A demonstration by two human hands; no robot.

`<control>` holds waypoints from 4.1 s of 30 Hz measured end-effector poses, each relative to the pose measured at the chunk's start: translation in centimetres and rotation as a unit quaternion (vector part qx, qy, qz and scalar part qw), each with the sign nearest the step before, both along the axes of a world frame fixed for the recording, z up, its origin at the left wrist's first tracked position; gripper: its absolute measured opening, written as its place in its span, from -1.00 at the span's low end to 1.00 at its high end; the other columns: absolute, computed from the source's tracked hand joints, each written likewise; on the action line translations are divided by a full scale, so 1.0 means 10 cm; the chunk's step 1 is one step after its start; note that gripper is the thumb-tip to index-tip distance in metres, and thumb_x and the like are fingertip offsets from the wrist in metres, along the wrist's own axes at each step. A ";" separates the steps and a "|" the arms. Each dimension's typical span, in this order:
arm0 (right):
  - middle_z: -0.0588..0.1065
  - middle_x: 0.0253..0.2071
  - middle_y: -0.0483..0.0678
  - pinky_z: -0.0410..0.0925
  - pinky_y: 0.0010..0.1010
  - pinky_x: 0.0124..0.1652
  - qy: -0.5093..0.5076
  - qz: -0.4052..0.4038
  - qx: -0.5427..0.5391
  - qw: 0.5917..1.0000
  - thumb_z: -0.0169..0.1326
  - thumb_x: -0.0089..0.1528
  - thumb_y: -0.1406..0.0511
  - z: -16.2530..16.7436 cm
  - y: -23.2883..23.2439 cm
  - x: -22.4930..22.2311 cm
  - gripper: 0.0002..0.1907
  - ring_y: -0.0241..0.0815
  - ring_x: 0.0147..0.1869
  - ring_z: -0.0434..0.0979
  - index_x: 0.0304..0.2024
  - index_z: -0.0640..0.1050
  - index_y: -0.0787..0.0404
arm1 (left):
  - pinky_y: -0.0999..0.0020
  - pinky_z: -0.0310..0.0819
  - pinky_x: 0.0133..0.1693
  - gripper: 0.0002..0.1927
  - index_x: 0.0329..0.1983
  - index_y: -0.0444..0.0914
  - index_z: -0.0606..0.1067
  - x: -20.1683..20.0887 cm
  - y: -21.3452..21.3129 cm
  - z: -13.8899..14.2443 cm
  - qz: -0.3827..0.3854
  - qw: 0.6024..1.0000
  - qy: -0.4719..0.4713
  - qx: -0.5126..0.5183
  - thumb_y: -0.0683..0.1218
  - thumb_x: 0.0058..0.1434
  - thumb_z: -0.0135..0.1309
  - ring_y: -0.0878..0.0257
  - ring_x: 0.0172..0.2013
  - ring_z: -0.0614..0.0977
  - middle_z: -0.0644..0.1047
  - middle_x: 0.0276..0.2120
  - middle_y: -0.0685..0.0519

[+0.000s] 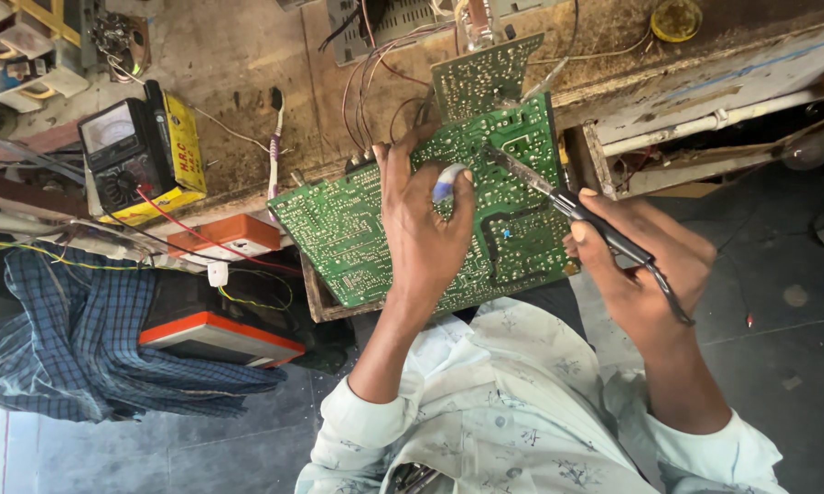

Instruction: The person solders a green circuit board resting on a cluttered workbench, holding a soldering iron in one hand and solder wire in the other while touching components on the board. They occasionally reposition the board and reach across the bench before resuming soldering.

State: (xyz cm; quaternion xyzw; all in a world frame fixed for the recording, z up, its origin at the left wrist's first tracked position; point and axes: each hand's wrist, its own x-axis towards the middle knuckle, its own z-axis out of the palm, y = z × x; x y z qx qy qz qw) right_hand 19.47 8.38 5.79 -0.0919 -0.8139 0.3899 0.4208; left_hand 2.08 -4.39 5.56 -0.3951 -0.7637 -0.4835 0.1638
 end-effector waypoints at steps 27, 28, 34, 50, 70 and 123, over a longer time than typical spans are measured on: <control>0.61 -0.13 0.19 0.48 -0.45 -0.25 0.034 -0.084 0.093 0.992 0.25 0.37 0.47 -0.08 -0.25 -0.05 -0.76 -0.12 -0.16 0.66 0.04 0.57 0.50 | -0.24 -0.05 0.50 -0.90 -0.32 -0.35 0.52 0.02 0.02 0.02 -0.002 1.000 0.000 -0.009 -0.20 0.26 0.16 -0.18 0.23 0.51 0.46 0.19 -0.17; 0.61 -0.14 0.19 0.47 -0.44 -0.26 0.037 -0.088 0.091 0.991 0.25 0.36 0.48 -0.10 -0.26 -0.05 -0.76 -0.10 -0.16 0.66 0.03 0.57 0.51 | -0.24 -0.05 0.50 -0.90 -0.33 -0.35 0.52 0.03 0.02 0.03 -0.002 1.000 0.000 -0.010 -0.20 0.26 0.16 -0.18 0.23 0.51 0.46 0.19 -0.17; 0.60 -0.21 0.15 0.47 -0.51 -0.31 0.050 -0.070 -0.020 0.996 0.18 0.37 0.50 -0.18 -0.26 -0.04 -0.79 -0.16 -0.24 0.67 0.04 0.56 0.51 | -0.22 -0.06 0.50 -0.91 -0.31 -0.36 0.53 0.05 0.02 0.06 -0.005 1.000 0.003 -0.011 -0.21 0.26 0.15 -0.17 0.24 0.50 0.45 0.19 -0.18; 0.58 -0.20 0.13 0.38 -0.55 -0.32 0.035 -0.016 0.047 0.998 0.24 0.39 0.43 -0.16 0.18 0.10 -0.75 -0.26 -0.31 0.57 0.09 0.57 0.46 | -0.23 -0.13 0.51 -0.92 -0.33 -0.36 0.54 0.09 0.06 0.10 -0.008 1.000 0.003 -0.017 -0.22 0.25 0.15 -0.16 0.26 0.49 0.46 0.19 -0.17; 0.60 -0.22 0.17 0.52 -0.52 -0.34 0.105 -0.102 -0.015 0.989 0.12 0.44 0.40 -0.32 -0.27 -0.08 -0.75 -0.14 -0.26 0.71 0.00 0.54 0.57 | -0.24 -0.05 0.49 -0.89 -0.17 -0.36 0.49 0.09 0.15 0.06 -0.006 1.000 0.005 -0.003 -0.23 0.28 0.14 -0.15 0.22 0.52 0.48 0.16 -0.17; 0.58 -0.19 0.14 0.49 -0.54 -0.25 0.075 0.032 -0.012 0.997 0.18 0.41 0.48 -0.19 0.44 0.04 -0.77 -0.18 -0.22 0.67 0.11 0.55 0.49 | -0.24 -0.25 0.53 -0.92 -0.25 -0.31 0.61 0.00 0.13 0.09 -0.041 0.999 -0.012 -0.010 -0.18 0.24 0.22 -0.11 0.33 0.46 0.44 0.26 -0.16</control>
